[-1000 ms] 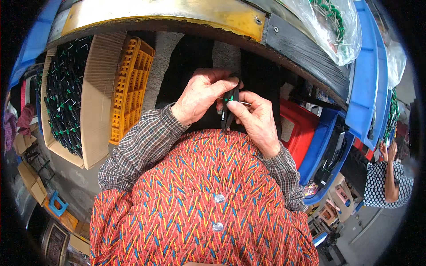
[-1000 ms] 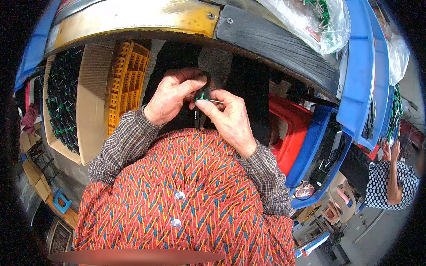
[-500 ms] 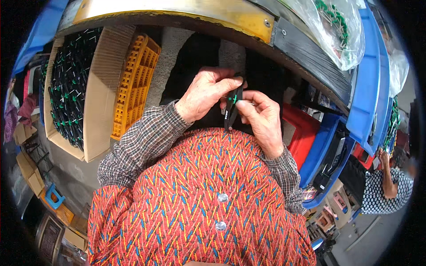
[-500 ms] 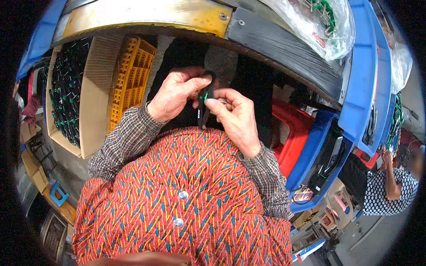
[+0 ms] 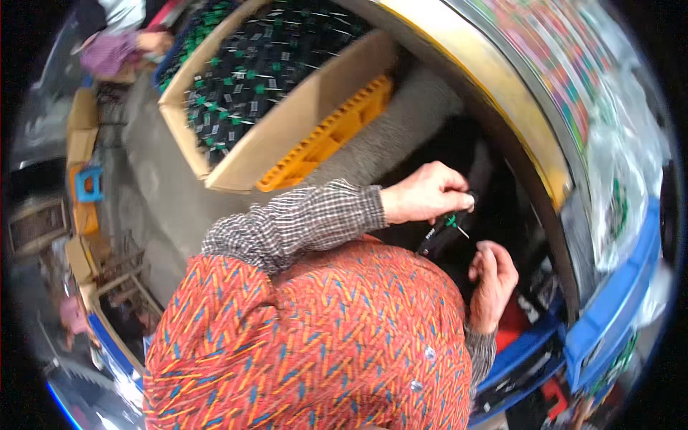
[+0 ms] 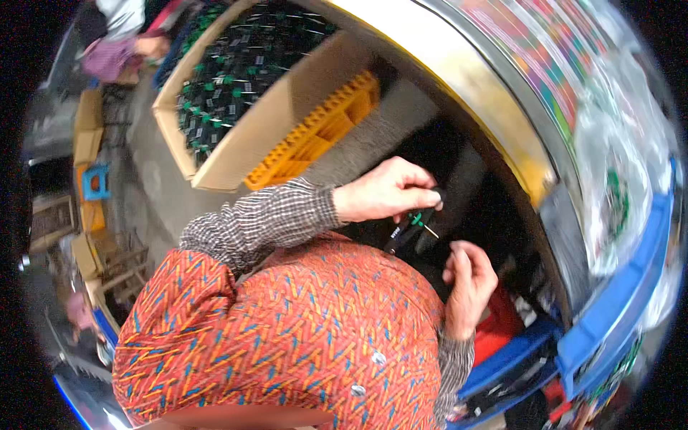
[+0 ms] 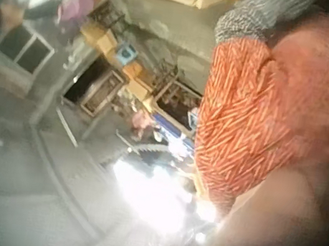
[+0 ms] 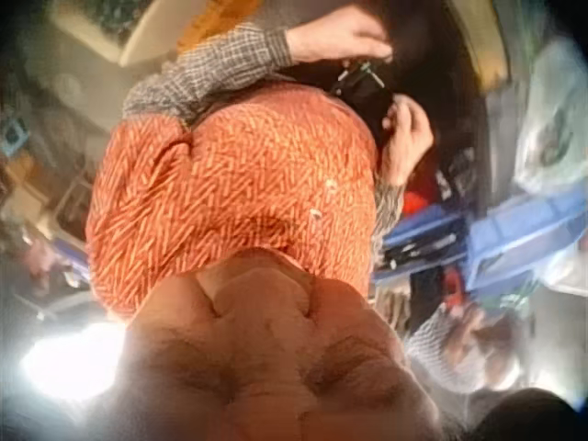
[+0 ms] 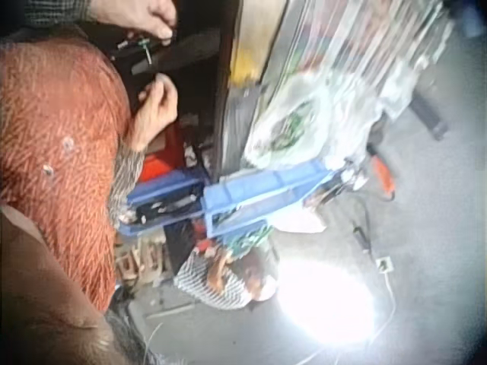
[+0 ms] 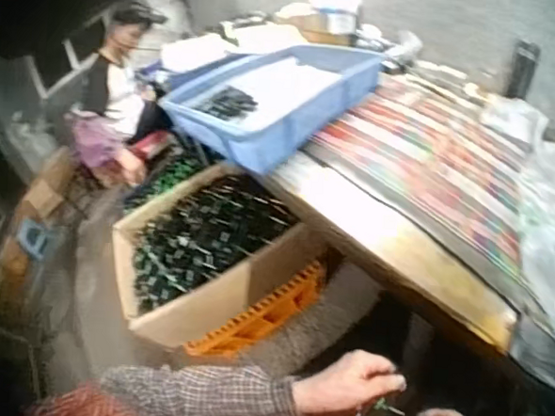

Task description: The person assembles small components by fitting pins through plastic rings and attaching them to black plastic pieces by hand, then places the assembled pieces into a tray.

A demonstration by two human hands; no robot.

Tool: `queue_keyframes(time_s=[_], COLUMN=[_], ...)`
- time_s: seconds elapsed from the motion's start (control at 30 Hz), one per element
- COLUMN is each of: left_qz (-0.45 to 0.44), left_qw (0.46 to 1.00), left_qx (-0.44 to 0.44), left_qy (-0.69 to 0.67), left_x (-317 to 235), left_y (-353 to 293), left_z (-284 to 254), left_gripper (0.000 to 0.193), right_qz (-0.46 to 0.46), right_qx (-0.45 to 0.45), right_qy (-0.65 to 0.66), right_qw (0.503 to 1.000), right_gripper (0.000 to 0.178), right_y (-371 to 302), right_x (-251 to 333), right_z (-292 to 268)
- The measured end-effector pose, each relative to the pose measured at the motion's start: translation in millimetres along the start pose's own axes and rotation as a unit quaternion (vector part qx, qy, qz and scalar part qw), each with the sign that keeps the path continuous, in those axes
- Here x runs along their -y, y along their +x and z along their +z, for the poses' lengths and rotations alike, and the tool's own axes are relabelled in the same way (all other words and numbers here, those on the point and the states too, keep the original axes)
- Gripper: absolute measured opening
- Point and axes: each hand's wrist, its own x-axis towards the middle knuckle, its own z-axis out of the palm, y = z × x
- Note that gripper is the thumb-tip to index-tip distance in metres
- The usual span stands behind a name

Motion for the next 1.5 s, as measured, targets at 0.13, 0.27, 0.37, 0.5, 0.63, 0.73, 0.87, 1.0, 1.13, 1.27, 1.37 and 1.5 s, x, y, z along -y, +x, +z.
queue_keyframes(time_s=[0.13,0.27,0.37,0.5,0.63,0.73,0.87,1.0,1.13,1.27,1.37,1.5], left_qz=[0.058,0.072,0.072,0.04,0.034,0.032,-0.007,-0.043,-0.028,-0.021,-0.049,-0.111], left_qw=[0.991,0.969,0.949,0.893,0.87,0.866,0.843,0.841,0.819,0.785,0.712,0.663], left_qx=[-0.075,-0.154,-0.229,-0.356,-0.398,-0.412,-0.446,-0.422,-0.43,-0.405,-0.436,-0.436], left_qy=[0.089,0.178,0.205,0.271,0.29,0.279,0.3,0.337,0.38,0.468,0.548,0.598], left_x=[-11.5,-12.4,-18.7,-45.7,-56.3,-60.2,-66.8,-73.9,-70.5,-64.3,-42.5,-27.4], left_y=[-29.5,-54.9,-80.3,-116.8,-149.6,-151.2,-141.1,-128.6,-116.8,-114.6,-112.1,-113.6], left_z=[-36.5,-83.6,-125.5,-181.3,-245.9,-293.0,-320.5,-334.2,-355.9,-379.8,-389.8,-383.7], left_gripper=[0.024,0.021,0.025,0.027,0.026,0.026,0.029,0.029,0.031,0.036,0.035,0.029], right_qz=[-0.023,-0.026,-0.016,-0.011,-0.004,-0.012,-0.005,-0.001,0.006,0.009,0.015,0.025], right_qx=[0.031,0.042,0.042,0.029,0.041,0.049,0.047,0.051,0.049,0.051,0.054,0.059], right_qy=[0.014,0.005,0.0,-0.006,-0.014,-0.013,-0.02,-0.02,-0.019,-0.02,-0.031,-0.043], right_qw=[0.999,0.999,0.999,0.999,0.999,0.999,0.999,0.999,0.999,0.998,0.998,0.997], right_gripper=[0.012,0.012,0.012,0.012,0.011,0.011,0.011,0.011,0.01,0.01,0.01,0.01], right_y=[2.5,4.3,7.9,8.0,10.0,10.3,11.1,11.1,12.8,13.4,14.7,15.3], right_x=[-7.2,-5.4,-5.9,-6.8,-6.7,-8.4,-9.5,-10.3,-11.9,-10.9,-12.5,-13.9], right_z=[-0.3,4.6,8.6,11.5,15.6,15.8,13.8,14.1,14.7,16.1,15.2,12.8])
